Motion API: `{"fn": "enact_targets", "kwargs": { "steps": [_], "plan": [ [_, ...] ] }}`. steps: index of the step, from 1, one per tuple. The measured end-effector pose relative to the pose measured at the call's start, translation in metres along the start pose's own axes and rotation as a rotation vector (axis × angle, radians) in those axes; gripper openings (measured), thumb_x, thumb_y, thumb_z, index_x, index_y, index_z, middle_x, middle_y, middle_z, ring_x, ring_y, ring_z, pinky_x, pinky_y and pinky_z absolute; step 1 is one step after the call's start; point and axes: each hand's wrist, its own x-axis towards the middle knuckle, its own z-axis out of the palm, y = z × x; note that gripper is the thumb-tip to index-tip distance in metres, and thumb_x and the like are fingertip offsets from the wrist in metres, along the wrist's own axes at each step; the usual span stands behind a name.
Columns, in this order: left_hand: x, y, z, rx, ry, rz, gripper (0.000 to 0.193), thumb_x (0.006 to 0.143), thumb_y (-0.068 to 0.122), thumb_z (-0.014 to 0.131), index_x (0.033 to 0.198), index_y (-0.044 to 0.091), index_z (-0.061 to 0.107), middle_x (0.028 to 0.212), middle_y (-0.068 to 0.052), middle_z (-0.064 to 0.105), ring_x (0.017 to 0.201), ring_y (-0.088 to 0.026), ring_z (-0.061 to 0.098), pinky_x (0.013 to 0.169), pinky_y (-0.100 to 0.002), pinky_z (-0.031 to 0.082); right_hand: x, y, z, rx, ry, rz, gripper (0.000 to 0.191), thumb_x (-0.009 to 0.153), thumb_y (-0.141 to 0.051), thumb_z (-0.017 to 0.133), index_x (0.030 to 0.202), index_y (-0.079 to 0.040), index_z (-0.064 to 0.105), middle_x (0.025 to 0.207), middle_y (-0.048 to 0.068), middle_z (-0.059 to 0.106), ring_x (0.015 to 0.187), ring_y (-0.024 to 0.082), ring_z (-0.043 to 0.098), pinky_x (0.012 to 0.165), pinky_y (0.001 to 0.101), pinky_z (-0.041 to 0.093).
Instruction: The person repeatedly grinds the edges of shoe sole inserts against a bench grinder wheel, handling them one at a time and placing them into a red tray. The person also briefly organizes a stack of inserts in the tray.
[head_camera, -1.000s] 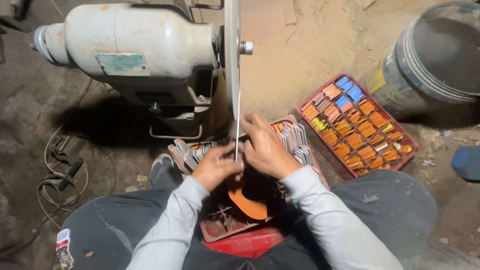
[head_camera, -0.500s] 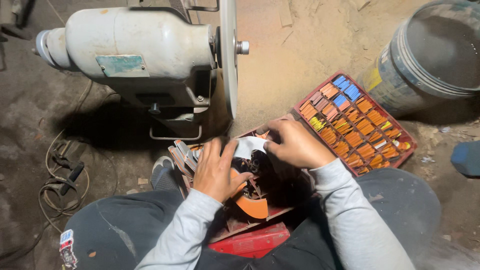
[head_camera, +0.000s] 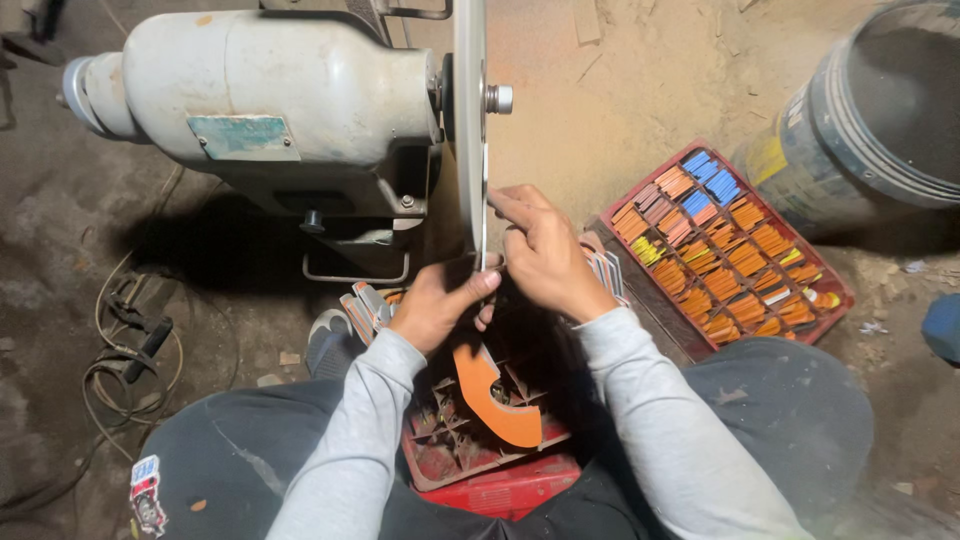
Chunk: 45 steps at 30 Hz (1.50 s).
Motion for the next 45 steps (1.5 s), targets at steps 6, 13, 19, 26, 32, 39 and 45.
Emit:
{"fn": "enact_targets", "kwargs": {
  "steps": [6, 13, 19, 26, 32, 39, 45],
  "plan": [
    [0.0, -0.007, -0.004, -0.135, -0.047, -0.03, 0.04, 0.096, 0.031, 0.071, 0.111, -0.005, 0.063, 0.079, -0.005, 0.062, 0.066, -0.015, 0.061, 0.058, -0.03, 0.051, -0.002, 0.005, 0.018, -0.102, 0.099, -0.043, 0.051, 0.078, 0.004, 0.045, 0.124, 0.01, 0.065, 0.124, 0.025, 0.061, 0.117, 0.039, 0.062, 0.105, 0.0398, 0.048],
    [-0.026, -0.038, -0.005, -0.013, -0.099, -0.1, 0.044, 0.098, 0.038, 0.066, 0.115, -0.003, 0.066, 0.077, -0.005, 0.066, 0.067, -0.014, 0.064, 0.063, -0.028, 0.053, -0.032, 0.016, 0.027, -0.153, 0.047, -0.051, 0.045, 0.076, 0.004, 0.048, 0.116, 0.012, 0.068, 0.117, 0.026, 0.064, 0.113, 0.041, 0.063, 0.103, 0.0427, 0.049],
    [-0.054, -0.063, 0.015, 0.643, 0.27, -0.011, 0.059, 0.082, 0.031, 0.079, 0.128, -0.003, 0.065, 0.091, -0.01, 0.077, 0.076, -0.016, 0.074, 0.072, -0.029, 0.058, -0.041, 0.014, -0.01, -0.131, -0.439, 0.295, 0.028, 0.084, -0.002, 0.052, 0.101, 0.003, 0.074, 0.089, 0.022, 0.073, 0.085, 0.032, 0.073, 0.083, 0.0405, 0.055],
    [-0.021, -0.035, 0.007, 0.072, 0.005, -0.078, 0.053, 0.092, 0.033, 0.072, 0.132, -0.001, 0.064, 0.076, -0.008, 0.065, 0.066, -0.015, 0.062, 0.062, -0.03, 0.054, -0.021, -0.01, -0.002, -0.104, 0.002, 0.014, 0.038, 0.081, 0.003, 0.047, 0.111, 0.005, 0.071, 0.104, 0.022, 0.07, 0.097, 0.034, 0.07, 0.087, 0.0401, 0.054],
    [-0.012, -0.02, -0.01, -0.06, -0.137, 0.015, 0.041, 0.1, 0.037, 0.066, 0.105, -0.003, 0.063, 0.078, -0.006, 0.064, 0.069, -0.015, 0.062, 0.066, -0.03, 0.054, -0.005, -0.002, 0.021, -0.193, 0.126, -0.086, 0.047, 0.076, 0.006, 0.049, 0.118, 0.006, 0.07, 0.112, 0.025, 0.065, 0.103, 0.041, 0.066, 0.093, 0.0429, 0.053],
    [-0.033, -0.056, -0.002, 0.041, -0.052, -0.085, 0.047, 0.094, 0.032, 0.07, 0.124, -0.003, 0.063, 0.084, -0.002, 0.068, 0.071, -0.012, 0.065, 0.068, -0.029, 0.055, -0.027, 0.001, 0.011, -0.263, -0.132, -0.024, 0.035, 0.076, -0.001, 0.057, 0.106, 0.002, 0.074, 0.1, 0.025, 0.07, 0.096, 0.042, 0.068, 0.089, 0.0457, 0.053],
    [-0.037, -0.065, 0.01, 0.578, 0.252, 0.048, 0.061, 0.086, 0.027, 0.081, 0.135, -0.004, 0.059, 0.089, -0.007, 0.075, 0.074, -0.012, 0.068, 0.071, -0.027, 0.056, -0.025, -0.022, -0.021, -0.32, -0.28, 0.429, 0.036, 0.086, -0.008, 0.054, 0.113, -0.01, 0.077, 0.087, 0.027, 0.071, 0.077, 0.038, 0.072, 0.08, 0.0423, 0.056]
  ]
}}
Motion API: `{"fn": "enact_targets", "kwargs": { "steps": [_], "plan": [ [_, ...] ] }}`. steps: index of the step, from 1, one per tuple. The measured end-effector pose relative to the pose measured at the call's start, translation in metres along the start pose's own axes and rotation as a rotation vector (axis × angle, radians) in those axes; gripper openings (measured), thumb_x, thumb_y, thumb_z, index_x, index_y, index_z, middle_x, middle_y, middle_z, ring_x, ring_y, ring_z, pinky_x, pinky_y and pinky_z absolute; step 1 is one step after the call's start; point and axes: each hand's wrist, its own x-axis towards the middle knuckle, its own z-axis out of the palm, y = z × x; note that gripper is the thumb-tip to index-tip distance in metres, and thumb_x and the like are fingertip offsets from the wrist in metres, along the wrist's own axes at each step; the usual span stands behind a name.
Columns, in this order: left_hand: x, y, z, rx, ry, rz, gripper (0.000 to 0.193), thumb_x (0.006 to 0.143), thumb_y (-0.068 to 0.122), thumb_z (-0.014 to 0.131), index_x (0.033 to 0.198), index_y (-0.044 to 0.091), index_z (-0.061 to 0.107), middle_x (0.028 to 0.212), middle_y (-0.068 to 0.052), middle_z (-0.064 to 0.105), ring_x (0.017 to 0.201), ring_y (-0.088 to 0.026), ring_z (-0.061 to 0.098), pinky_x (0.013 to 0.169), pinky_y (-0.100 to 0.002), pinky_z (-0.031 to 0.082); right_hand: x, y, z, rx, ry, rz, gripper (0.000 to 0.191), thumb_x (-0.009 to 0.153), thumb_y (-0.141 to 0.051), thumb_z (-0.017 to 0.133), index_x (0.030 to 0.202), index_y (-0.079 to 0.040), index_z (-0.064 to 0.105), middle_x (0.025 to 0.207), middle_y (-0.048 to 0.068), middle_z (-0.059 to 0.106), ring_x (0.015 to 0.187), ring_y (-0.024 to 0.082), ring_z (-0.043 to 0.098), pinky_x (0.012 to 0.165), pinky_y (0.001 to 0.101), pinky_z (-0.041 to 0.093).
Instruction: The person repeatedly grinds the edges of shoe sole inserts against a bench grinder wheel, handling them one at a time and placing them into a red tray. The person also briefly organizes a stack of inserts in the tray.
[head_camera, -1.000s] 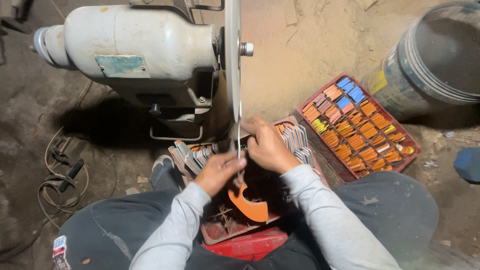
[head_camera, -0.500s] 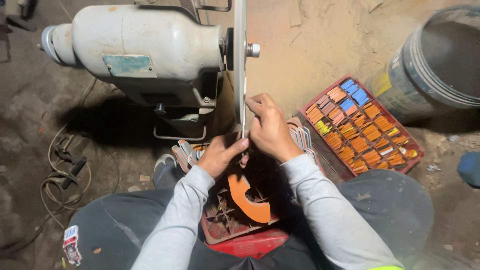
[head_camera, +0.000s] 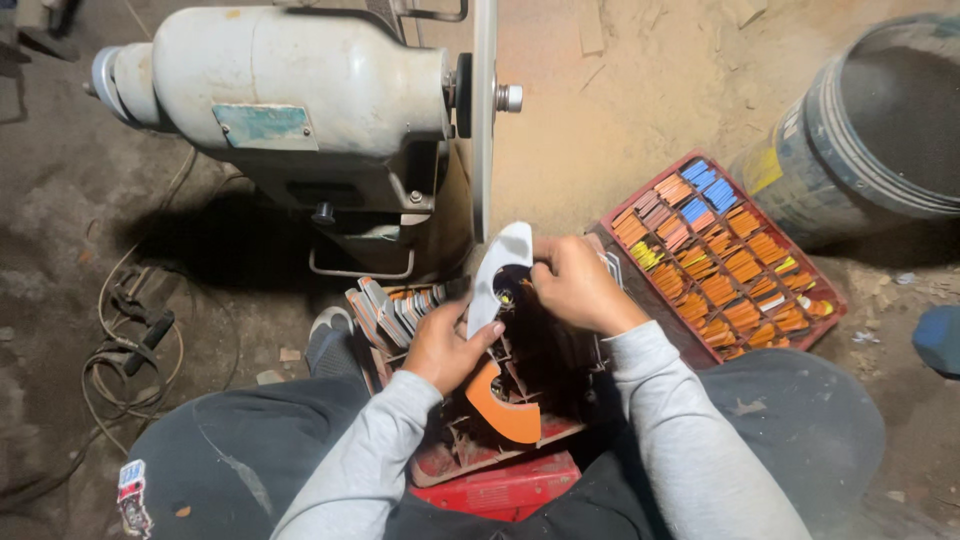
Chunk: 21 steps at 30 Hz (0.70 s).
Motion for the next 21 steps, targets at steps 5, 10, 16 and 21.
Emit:
{"fn": "enact_targets", "kwargs": {
  "steps": [5, 10, 16, 21],
  "plan": [
    [0.035, 0.019, -0.018, -0.55, -0.225, 0.009, 0.043, 0.095, 0.029, 0.073, 0.118, -0.005, 0.065, 0.083, -0.004, 0.063, 0.069, -0.013, 0.063, 0.06, -0.03, 0.057, 0.011, -0.021, 0.01, 0.197, 0.378, -0.485, 0.045, 0.082, 0.005, 0.047, 0.122, 0.005, 0.068, 0.108, 0.023, 0.068, 0.1, 0.036, 0.069, 0.092, 0.041, 0.054],
    [0.049, 0.034, -0.033, -0.612, -0.257, 0.018, 0.039, 0.095, 0.032, 0.07, 0.114, -0.002, 0.065, 0.085, -0.004, 0.065, 0.069, -0.014, 0.064, 0.06, -0.03, 0.056, 0.036, -0.017, 0.025, 0.146, 0.467, -0.448, 0.052, 0.078, 0.006, 0.049, 0.126, 0.005, 0.068, 0.108, 0.024, 0.063, 0.095, 0.039, 0.065, 0.086, 0.0417, 0.053],
    [0.027, 0.014, -0.023, -0.712, -0.339, -0.028, 0.042, 0.093, 0.032, 0.07, 0.12, 0.002, 0.06, 0.092, -0.005, 0.064, 0.071, -0.014, 0.064, 0.064, -0.032, 0.059, 0.028, 0.0, 0.051, 0.045, 0.488, -0.49, 0.044, 0.077, 0.004, 0.053, 0.119, 0.008, 0.067, 0.104, 0.026, 0.063, 0.099, 0.04, 0.066, 0.09, 0.0426, 0.054],
    [-0.008, -0.014, 0.0, -0.059, -0.004, 0.004, 0.058, 0.085, 0.032, 0.08, 0.126, -0.005, 0.062, 0.097, -0.011, 0.074, 0.08, -0.014, 0.07, 0.072, -0.029, 0.059, 0.007, 0.024, 0.03, 0.083, -0.1, -0.266, 0.039, 0.079, -0.002, 0.056, 0.112, -0.002, 0.075, 0.099, 0.024, 0.073, 0.093, 0.035, 0.072, 0.089, 0.0403, 0.054]
  ]
}}
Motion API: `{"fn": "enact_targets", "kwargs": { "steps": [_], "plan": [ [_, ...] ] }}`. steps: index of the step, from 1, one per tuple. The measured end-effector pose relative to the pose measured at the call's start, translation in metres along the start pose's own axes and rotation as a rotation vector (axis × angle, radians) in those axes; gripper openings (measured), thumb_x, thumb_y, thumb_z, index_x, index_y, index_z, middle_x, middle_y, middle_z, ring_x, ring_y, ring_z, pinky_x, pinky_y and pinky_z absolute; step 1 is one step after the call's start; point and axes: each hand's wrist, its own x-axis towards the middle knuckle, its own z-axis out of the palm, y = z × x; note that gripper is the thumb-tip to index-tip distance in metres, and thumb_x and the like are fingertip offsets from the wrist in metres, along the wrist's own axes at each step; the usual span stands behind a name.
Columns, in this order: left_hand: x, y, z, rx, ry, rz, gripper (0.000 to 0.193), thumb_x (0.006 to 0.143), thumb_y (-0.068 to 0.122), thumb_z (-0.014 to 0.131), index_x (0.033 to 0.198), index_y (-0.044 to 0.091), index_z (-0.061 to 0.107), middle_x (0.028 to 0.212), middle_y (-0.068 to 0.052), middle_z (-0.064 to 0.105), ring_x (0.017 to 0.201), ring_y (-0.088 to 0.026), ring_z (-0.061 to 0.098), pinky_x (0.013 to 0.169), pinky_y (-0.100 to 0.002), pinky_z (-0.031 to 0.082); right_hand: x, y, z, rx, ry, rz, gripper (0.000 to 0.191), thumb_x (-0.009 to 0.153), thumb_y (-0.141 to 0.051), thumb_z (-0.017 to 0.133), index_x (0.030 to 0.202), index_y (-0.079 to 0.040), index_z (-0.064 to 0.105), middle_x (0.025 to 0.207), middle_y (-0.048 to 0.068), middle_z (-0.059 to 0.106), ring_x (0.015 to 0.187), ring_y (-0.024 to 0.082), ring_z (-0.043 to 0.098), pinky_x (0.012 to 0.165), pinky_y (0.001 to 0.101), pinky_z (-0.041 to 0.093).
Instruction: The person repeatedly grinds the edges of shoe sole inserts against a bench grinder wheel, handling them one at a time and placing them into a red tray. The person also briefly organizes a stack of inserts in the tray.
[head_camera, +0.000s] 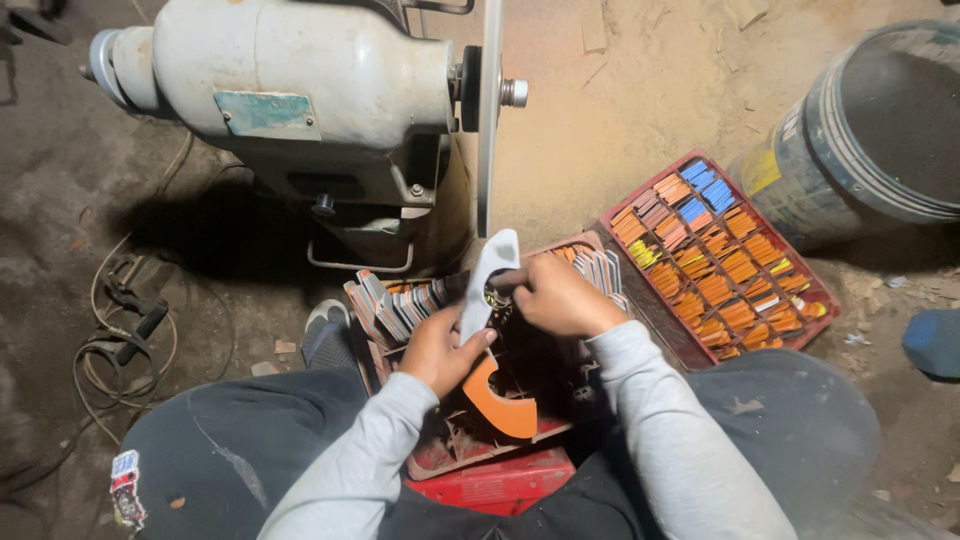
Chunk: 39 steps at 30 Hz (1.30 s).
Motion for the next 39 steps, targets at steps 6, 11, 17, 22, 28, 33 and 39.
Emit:
{"fn": "enact_targets", "kwargs": {
  "steps": [6, 11, 17, 22, 28, 33, 39],
  "plan": [
    [0.012, 0.011, 0.0, -0.149, -0.059, -0.108, 0.056, 0.086, 0.029, 0.079, 0.13, -0.001, 0.063, 0.085, -0.007, 0.071, 0.07, -0.015, 0.065, 0.066, -0.031, 0.056, -0.002, -0.012, -0.009, -0.019, 0.205, 0.01, 0.035, 0.083, -0.002, 0.053, 0.112, 0.0, 0.072, 0.101, 0.024, 0.072, 0.094, 0.038, 0.072, 0.087, 0.0415, 0.055],
    [0.033, 0.033, -0.022, -0.591, -0.346, 0.018, 0.042, 0.099, 0.032, 0.066, 0.122, -0.003, 0.064, 0.082, -0.004, 0.062, 0.071, -0.014, 0.061, 0.068, -0.032, 0.057, 0.022, -0.026, 0.002, -0.066, 0.503, -0.259, 0.044, 0.079, 0.006, 0.052, 0.12, 0.007, 0.067, 0.11, 0.026, 0.066, 0.102, 0.041, 0.066, 0.092, 0.0437, 0.053],
    [0.03, 0.022, -0.028, -0.56, -0.434, -0.063, 0.036, 0.102, 0.03, 0.065, 0.104, -0.006, 0.065, 0.082, -0.008, 0.068, 0.072, -0.017, 0.067, 0.071, -0.032, 0.058, 0.025, -0.021, 0.02, -0.146, 0.518, -0.253, 0.043, 0.073, 0.007, 0.056, 0.115, 0.009, 0.067, 0.102, 0.026, 0.062, 0.101, 0.044, 0.062, 0.091, 0.046, 0.05],
    [-0.003, 0.01, -0.02, -0.253, -0.238, -0.137, 0.044, 0.087, 0.025, 0.072, 0.123, 0.001, 0.064, 0.094, -0.005, 0.072, 0.078, -0.019, 0.07, 0.073, -0.033, 0.059, 0.001, -0.005, 0.006, -0.084, 0.071, -0.206, 0.028, 0.077, 0.001, 0.058, 0.1, 0.007, 0.073, 0.096, 0.024, 0.068, 0.095, 0.038, 0.065, 0.088, 0.0409, 0.052],
    [-0.02, 0.021, -0.039, 0.383, 0.193, 0.265, 0.061, 0.078, 0.015, 0.081, 0.132, -0.003, 0.058, 0.116, -0.021, 0.065, 0.108, -0.041, 0.063, 0.092, -0.043, 0.051, -0.023, -0.009, -0.04, 0.305, -0.056, 0.153, 0.038, 0.09, -0.008, 0.051, 0.12, -0.003, 0.074, 0.084, 0.015, 0.077, 0.075, 0.019, 0.067, 0.074, 0.034, 0.056],
    [-0.015, 0.039, -0.037, 0.487, 0.102, 0.312, 0.057, 0.081, 0.01, 0.077, 0.135, 0.002, 0.059, 0.119, -0.019, 0.06, 0.113, -0.04, 0.061, 0.097, -0.042, 0.05, -0.035, -0.023, -0.037, 0.147, -0.053, -0.053, 0.032, 0.093, -0.015, 0.064, 0.121, 0.0, 0.072, 0.094, 0.013, 0.078, 0.081, 0.021, 0.069, 0.074, 0.0354, 0.054],
    [-0.004, 0.051, -0.005, 0.424, 0.305, 0.329, 0.071, 0.079, 0.014, 0.079, 0.14, -0.003, 0.047, 0.127, -0.026, 0.057, 0.115, -0.042, 0.059, 0.101, -0.042, 0.048, -0.038, -0.005, -0.037, -0.01, 0.113, 0.13, 0.029, 0.075, -0.016, 0.075, 0.096, 0.004, 0.072, 0.085, 0.019, 0.074, 0.079, 0.027, 0.072, 0.073, 0.0383, 0.056]
  ]
}}
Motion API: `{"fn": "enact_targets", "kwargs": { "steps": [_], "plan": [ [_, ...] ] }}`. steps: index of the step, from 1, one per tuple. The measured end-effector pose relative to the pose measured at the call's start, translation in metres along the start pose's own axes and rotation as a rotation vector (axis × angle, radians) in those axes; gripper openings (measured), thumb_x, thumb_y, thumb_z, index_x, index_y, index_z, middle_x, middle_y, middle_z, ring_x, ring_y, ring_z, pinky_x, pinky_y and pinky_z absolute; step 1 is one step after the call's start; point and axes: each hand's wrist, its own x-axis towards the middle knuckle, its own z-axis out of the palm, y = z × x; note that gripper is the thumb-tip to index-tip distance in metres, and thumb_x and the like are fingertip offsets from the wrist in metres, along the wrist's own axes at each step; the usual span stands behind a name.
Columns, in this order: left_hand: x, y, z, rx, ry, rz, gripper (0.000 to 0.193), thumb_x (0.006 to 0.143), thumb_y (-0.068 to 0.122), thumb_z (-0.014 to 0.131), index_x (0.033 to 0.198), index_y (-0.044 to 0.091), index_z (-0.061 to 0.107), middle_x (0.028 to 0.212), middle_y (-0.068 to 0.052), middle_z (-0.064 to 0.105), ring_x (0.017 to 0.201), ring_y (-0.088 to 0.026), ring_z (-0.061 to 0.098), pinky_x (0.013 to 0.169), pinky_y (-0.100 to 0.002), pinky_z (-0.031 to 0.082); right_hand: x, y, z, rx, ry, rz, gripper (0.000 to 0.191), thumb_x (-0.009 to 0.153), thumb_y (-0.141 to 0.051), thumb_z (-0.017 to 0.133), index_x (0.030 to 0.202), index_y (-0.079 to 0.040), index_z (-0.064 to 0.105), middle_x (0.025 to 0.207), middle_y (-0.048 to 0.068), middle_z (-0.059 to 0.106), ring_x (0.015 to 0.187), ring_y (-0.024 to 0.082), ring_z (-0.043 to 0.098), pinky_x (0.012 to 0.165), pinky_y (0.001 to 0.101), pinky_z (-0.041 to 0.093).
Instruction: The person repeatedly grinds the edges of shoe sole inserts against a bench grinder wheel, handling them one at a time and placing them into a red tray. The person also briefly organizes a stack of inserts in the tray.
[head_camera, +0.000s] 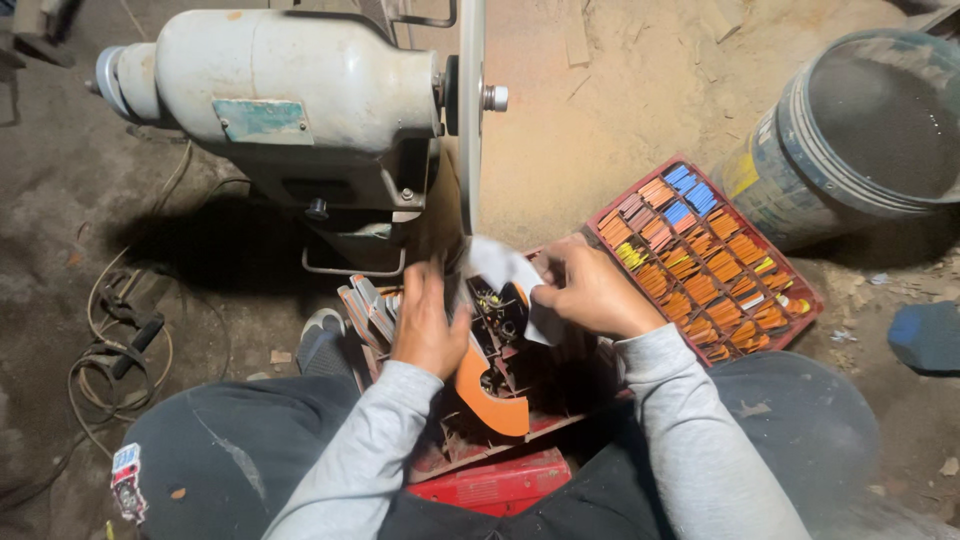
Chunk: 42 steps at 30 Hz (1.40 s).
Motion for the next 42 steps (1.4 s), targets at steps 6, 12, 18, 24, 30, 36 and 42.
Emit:
{"fn": "enact_targets", "kwargs": {
  "steps": [6, 12, 18, 24, 30, 36, 42],
  "plan": [
    [-0.003, 0.002, 0.034, -0.336, -0.303, -0.263, 0.086, 0.078, 0.022, 0.085, 0.152, 0.007, 0.043, 0.136, -0.02, 0.059, 0.106, -0.03, 0.07, 0.089, -0.038, 0.057, 0.014, 0.0, 0.038, 0.02, 0.253, 0.121, 0.035, 0.07, -0.019, 0.08, 0.09, 0.005, 0.064, 0.084, 0.022, 0.07, 0.078, 0.03, 0.071, 0.071, 0.04, 0.055],
    [0.024, -0.027, 0.041, -0.864, -0.396, -0.389, 0.063, 0.085, 0.015, 0.075, 0.144, 0.0, 0.058, 0.117, -0.012, 0.071, 0.096, -0.016, 0.066, 0.086, -0.034, 0.057, 0.036, 0.0, 0.038, 0.146, 0.174, -0.153, 0.036, 0.09, -0.016, 0.062, 0.119, 0.005, 0.064, 0.11, 0.022, 0.068, 0.105, 0.035, 0.065, 0.09, 0.0409, 0.05],
    [0.053, -0.043, 0.014, -0.839, -0.413, -0.271, 0.057, 0.09, 0.023, 0.074, 0.138, -0.005, 0.058, 0.121, -0.01, 0.07, 0.108, -0.015, 0.062, 0.101, -0.03, 0.048, 0.063, -0.019, 0.045, 0.045, 0.309, -0.38, 0.046, 0.088, -0.002, 0.05, 0.133, 0.007, 0.058, 0.13, 0.027, 0.057, 0.123, 0.042, 0.056, 0.107, 0.0441, 0.045],
    [0.048, -0.044, 0.008, -0.89, -0.447, -0.3, 0.055, 0.089, 0.024, 0.075, 0.134, -0.004, 0.06, 0.12, -0.008, 0.071, 0.109, -0.017, 0.063, 0.1, -0.032, 0.048, 0.053, -0.036, 0.051, -0.026, 0.382, -0.368, 0.058, 0.078, 0.003, 0.05, 0.135, 0.007, 0.059, 0.121, 0.028, 0.057, 0.116, 0.046, 0.055, 0.104, 0.0474, 0.044],
    [0.008, -0.047, -0.011, -0.808, -0.629, -0.396, 0.056, 0.083, 0.013, 0.079, 0.136, 0.006, 0.062, 0.107, -0.014, 0.066, 0.102, -0.028, 0.062, 0.092, -0.038, 0.049, 0.021, -0.022, 0.045, -0.007, 0.133, -0.324, 0.043, 0.08, 0.002, 0.052, 0.12, 0.003, 0.068, 0.114, 0.025, 0.068, 0.111, 0.041, 0.066, 0.1, 0.0435, 0.051],
    [-0.027, -0.034, -0.027, -0.195, -0.337, 0.004, 0.055, 0.074, 0.006, 0.081, 0.127, 0.008, 0.067, 0.114, -0.019, 0.06, 0.108, -0.038, 0.062, 0.095, -0.04, 0.05, -0.011, -0.018, 0.029, 0.207, -0.058, -0.264, 0.038, 0.085, -0.006, 0.056, 0.12, 0.002, 0.068, 0.11, 0.019, 0.075, 0.102, 0.028, 0.073, 0.09, 0.0364, 0.055],
    [-0.039, 0.001, -0.002, -0.293, -0.289, 0.047, 0.057, 0.078, 0.008, 0.08, 0.132, 0.003, 0.062, 0.116, -0.017, 0.062, 0.108, -0.035, 0.064, 0.093, -0.037, 0.053, -0.037, -0.032, 0.021, 0.112, -0.03, 0.078, 0.039, 0.089, -0.017, 0.064, 0.126, -0.006, 0.068, 0.101, 0.014, 0.078, 0.08, 0.026, 0.068, 0.073, 0.0364, 0.053]
  ]
}}
